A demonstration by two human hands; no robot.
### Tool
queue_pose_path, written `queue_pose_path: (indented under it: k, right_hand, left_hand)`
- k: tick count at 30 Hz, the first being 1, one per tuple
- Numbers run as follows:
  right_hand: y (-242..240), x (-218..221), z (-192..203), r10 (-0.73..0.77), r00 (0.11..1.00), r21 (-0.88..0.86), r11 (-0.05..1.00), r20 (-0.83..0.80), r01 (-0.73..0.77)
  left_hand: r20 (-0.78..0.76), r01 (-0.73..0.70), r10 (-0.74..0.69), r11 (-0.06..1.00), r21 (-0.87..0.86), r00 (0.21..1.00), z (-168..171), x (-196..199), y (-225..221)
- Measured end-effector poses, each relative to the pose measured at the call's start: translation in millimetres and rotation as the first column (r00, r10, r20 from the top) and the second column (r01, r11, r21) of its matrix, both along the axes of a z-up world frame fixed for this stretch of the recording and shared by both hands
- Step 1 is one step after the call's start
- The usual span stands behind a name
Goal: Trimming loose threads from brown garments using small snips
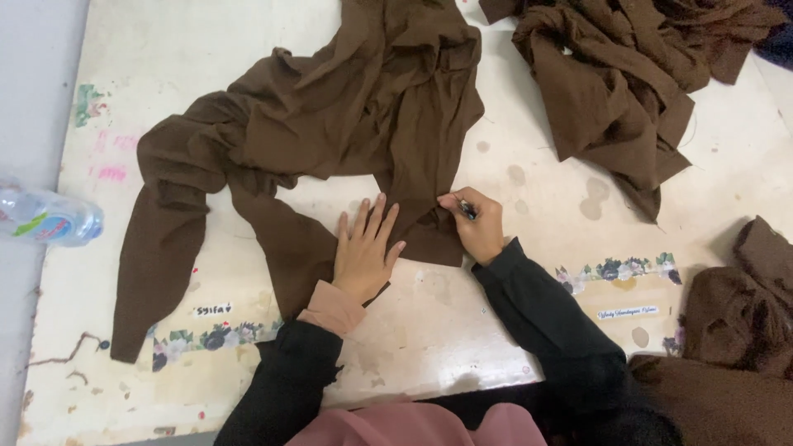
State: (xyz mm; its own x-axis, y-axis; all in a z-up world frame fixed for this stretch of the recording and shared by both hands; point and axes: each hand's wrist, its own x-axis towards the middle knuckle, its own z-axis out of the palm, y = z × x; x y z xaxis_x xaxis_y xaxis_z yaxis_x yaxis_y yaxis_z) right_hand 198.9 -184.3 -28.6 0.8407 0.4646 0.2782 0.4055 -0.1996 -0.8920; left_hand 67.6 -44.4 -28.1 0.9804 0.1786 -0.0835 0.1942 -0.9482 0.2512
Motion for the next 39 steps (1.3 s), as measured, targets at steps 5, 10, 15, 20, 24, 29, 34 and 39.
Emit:
queue_pose_path:
  k: [5,10,15,20,24,29,34,39]
  right_hand:
    - [-11,10,13,-0.125,0.992,0.121,0.984,-0.031,0.127]
    - [-32,30,-7,-0.205,0.942,0.268,0.923,-0.267,0.277]
    - [-13,-7,13,0.035,0.934,0.087,0.996,-0.355,-0.004]
    - [-27,12,-20,-0.048,0.979,0.000,0.999,-0.196,0.049]
    - [-42,28,13,-0.271,0.930,0.218,0.920,-0.248,0.326]
    - [-25,-25,55,-0.054,0.993,0.123,0.992,0.102,0.041]
    - [-14,-48,21,0.432,0.843,0.042,0.883,0.319,-0.468]
    - [-23,-42,14,0.108,0.876,0.159,0.966,0.471,-0.204]
  left_hand:
    - [0.012,0.020,-0.020,1.000,0.009,1.000,-3,-1,3]
    - [0.081,0.008,-0.004,0.999,-0.044,0.997,-8,-3,5]
    - [0.281,0.126,-0.036,0.943,-0.308,0.959,6,-3,-3]
    - [0.331,0.038,0.038,0.974,-0.221,0.943,-51,-5,6]
    - [0.448,-0.074,0.356,0.842,-0.534,0.820,-9,-14,0]
    - [0.753,0.005,0.285,0.934,-0.357,0.593,-9,-19,-22]
    - [0.856,-0.014,0.158,0.985,-0.173,0.493,-1,-23,-38]
    - [0.937,0.311,0.007,0.942,-0.122,0.348,25,-32,-47]
